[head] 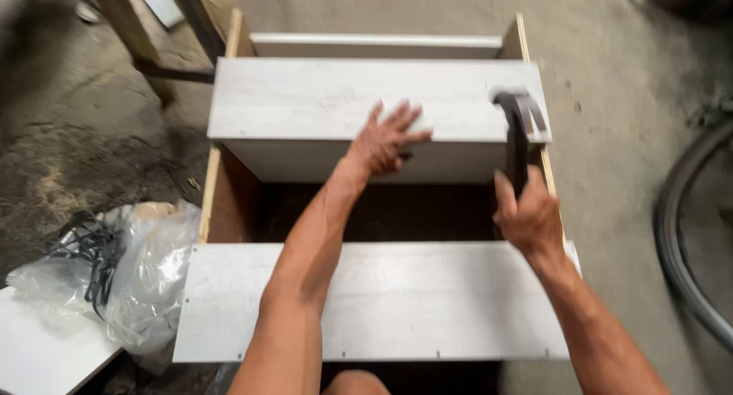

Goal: The person assembles a wooden shelf by aligning wood panels and hammering nails into the pre-marked holes to secure the shelves to the frame, using a hammer to drive multiple nails into the top shelf while sitting on the floor.

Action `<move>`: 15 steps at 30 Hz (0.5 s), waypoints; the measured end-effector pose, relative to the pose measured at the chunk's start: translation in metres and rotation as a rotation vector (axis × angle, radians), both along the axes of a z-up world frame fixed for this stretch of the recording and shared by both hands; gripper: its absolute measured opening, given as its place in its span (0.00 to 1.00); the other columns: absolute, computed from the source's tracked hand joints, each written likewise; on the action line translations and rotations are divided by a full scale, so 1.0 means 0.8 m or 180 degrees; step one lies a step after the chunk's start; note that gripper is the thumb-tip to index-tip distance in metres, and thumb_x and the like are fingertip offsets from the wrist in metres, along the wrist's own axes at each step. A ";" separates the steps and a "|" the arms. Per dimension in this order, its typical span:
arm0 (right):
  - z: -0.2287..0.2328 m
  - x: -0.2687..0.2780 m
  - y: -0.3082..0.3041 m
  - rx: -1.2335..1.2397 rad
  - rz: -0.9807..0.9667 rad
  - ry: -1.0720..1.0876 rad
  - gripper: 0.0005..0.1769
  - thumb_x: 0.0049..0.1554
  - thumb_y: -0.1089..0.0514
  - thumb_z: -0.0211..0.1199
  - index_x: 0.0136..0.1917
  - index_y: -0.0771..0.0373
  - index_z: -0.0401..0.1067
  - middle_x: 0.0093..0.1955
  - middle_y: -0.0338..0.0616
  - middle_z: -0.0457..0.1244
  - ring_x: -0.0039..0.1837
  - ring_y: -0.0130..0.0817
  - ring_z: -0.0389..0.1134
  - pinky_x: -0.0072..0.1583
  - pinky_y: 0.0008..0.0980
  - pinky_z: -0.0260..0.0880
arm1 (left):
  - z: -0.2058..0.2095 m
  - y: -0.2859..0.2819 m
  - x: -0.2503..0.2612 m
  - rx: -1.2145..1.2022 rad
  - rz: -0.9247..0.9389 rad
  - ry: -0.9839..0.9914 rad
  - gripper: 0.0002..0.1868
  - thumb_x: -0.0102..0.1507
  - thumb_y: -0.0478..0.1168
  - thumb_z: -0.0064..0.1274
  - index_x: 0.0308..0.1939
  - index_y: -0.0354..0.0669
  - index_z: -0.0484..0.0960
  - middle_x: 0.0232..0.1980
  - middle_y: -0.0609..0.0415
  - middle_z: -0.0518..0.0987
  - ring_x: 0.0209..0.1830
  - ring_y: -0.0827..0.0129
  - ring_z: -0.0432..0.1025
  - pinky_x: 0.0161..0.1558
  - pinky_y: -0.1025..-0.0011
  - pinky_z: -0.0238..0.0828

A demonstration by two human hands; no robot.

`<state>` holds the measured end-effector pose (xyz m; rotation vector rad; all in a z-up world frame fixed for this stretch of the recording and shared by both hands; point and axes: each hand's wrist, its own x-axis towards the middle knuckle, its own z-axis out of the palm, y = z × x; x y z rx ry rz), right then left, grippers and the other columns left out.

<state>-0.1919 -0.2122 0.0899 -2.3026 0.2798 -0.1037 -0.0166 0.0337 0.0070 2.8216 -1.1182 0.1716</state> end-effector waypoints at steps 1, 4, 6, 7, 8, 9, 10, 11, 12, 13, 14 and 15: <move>-0.007 -0.015 0.002 -0.0921 0.0012 -0.0400 0.22 0.65 0.45 0.56 0.52 0.70 0.66 0.27 0.53 0.64 0.30 0.45 0.68 0.34 0.44 0.72 | 0.000 0.001 -0.011 0.0043 -0.0086 0.0130 0.37 0.65 0.53 0.56 0.75 0.74 0.55 0.82 0.60 0.48 0.82 0.63 0.40 0.77 0.43 0.33; -0.028 -0.032 -0.003 -0.1587 -0.0059 -0.0178 0.24 0.65 0.44 0.58 0.55 0.70 0.68 0.29 0.54 0.65 0.31 0.47 0.68 0.36 0.45 0.72 | 0.012 0.004 -0.029 -0.0021 -0.0215 0.0203 0.37 0.63 0.52 0.55 0.75 0.66 0.59 0.81 0.59 0.50 0.81 0.62 0.43 0.77 0.47 0.38; -0.040 -0.038 -0.004 -0.1351 -0.0047 0.0537 0.22 0.64 0.43 0.56 0.53 0.67 0.69 0.27 0.50 0.67 0.30 0.45 0.70 0.36 0.45 0.72 | 0.026 0.016 -0.053 -0.0131 -0.0205 0.0233 0.38 0.60 0.52 0.58 0.74 0.61 0.63 0.79 0.57 0.52 0.79 0.61 0.46 0.76 0.49 0.42; -0.042 -0.032 -0.008 -0.1110 -0.0051 0.0744 0.22 0.63 0.43 0.57 0.52 0.67 0.71 0.30 0.48 0.68 0.33 0.43 0.71 0.38 0.44 0.72 | 0.039 0.025 -0.063 -0.0237 -0.0216 0.0822 0.32 0.63 0.53 0.57 0.70 0.55 0.69 0.73 0.55 0.64 0.75 0.60 0.57 0.75 0.56 0.53; -0.043 -0.027 -0.013 -0.0879 -0.0045 0.0933 0.22 0.62 0.43 0.58 0.51 0.67 0.72 0.32 0.45 0.69 0.36 0.41 0.72 0.40 0.42 0.72 | 0.055 0.035 -0.073 -0.0362 -0.0219 0.1387 0.27 0.66 0.54 0.56 0.67 0.50 0.76 0.67 0.53 0.76 0.71 0.61 0.69 0.74 0.65 0.65; -0.043 -0.029 -0.019 -0.0888 0.0040 0.0956 0.22 0.62 0.43 0.58 0.51 0.67 0.72 0.32 0.45 0.69 0.36 0.41 0.72 0.40 0.42 0.72 | 0.071 0.050 -0.096 -0.0378 -0.0137 0.1416 0.27 0.66 0.54 0.56 0.67 0.50 0.76 0.67 0.53 0.76 0.71 0.61 0.69 0.74 0.65 0.65; -0.044 -0.029 -0.025 -0.0410 -0.0092 0.0924 0.24 0.64 0.44 0.57 0.50 0.70 0.72 0.33 0.48 0.69 0.37 0.41 0.73 0.41 0.40 0.73 | 0.088 0.072 -0.122 -0.0873 -0.0129 0.1660 0.25 0.65 0.53 0.56 0.62 0.48 0.79 0.59 0.53 0.81 0.63 0.61 0.74 0.67 0.64 0.68; -0.046 -0.030 -0.031 0.0070 -0.0222 0.0908 0.25 0.66 0.45 0.57 0.49 0.73 0.72 0.33 0.51 0.69 0.38 0.41 0.73 0.41 0.38 0.74 | 0.108 0.097 -0.144 -0.1379 -0.0120 0.1882 0.22 0.64 0.52 0.57 0.58 0.46 0.81 0.51 0.52 0.85 0.54 0.61 0.79 0.59 0.63 0.72; -0.048 -0.032 -0.038 -0.0029 -0.0103 0.0728 0.24 0.67 0.45 0.57 0.51 0.73 0.71 0.33 0.50 0.69 0.38 0.39 0.73 0.43 0.36 0.73 | 0.126 0.132 -0.167 -0.1405 0.0052 0.1885 0.22 0.64 0.52 0.57 0.58 0.46 0.81 0.51 0.52 0.85 0.54 0.61 0.79 0.59 0.63 0.72; -0.056 -0.032 -0.039 -0.0116 0.0017 0.0543 0.24 0.68 0.45 0.58 0.53 0.72 0.69 0.33 0.49 0.70 0.38 0.37 0.73 0.45 0.33 0.71 | 0.143 0.170 -0.193 -0.1902 0.0069 0.2057 0.21 0.64 0.51 0.57 0.55 0.43 0.82 0.47 0.54 0.85 0.49 0.64 0.81 0.55 0.65 0.77; -0.068 -0.037 -0.045 -0.0066 0.0044 0.0505 0.25 0.69 0.44 0.58 0.53 0.73 0.70 0.35 0.49 0.69 0.39 0.35 0.72 0.44 0.33 0.71 | 0.149 0.200 -0.237 -0.2479 0.0134 0.2254 0.19 0.65 0.49 0.57 0.52 0.40 0.83 0.44 0.55 0.86 0.45 0.67 0.82 0.50 0.67 0.81; -0.083 -0.041 -0.051 -0.0013 0.0070 0.0471 0.26 0.69 0.44 0.59 0.54 0.74 0.70 0.36 0.49 0.69 0.40 0.34 0.72 0.43 0.33 0.71 | 0.157 0.236 -0.268 -0.2302 -0.0041 0.2914 0.18 0.65 0.48 0.59 0.50 0.38 0.84 0.40 0.52 0.86 0.41 0.66 0.80 0.46 0.67 0.79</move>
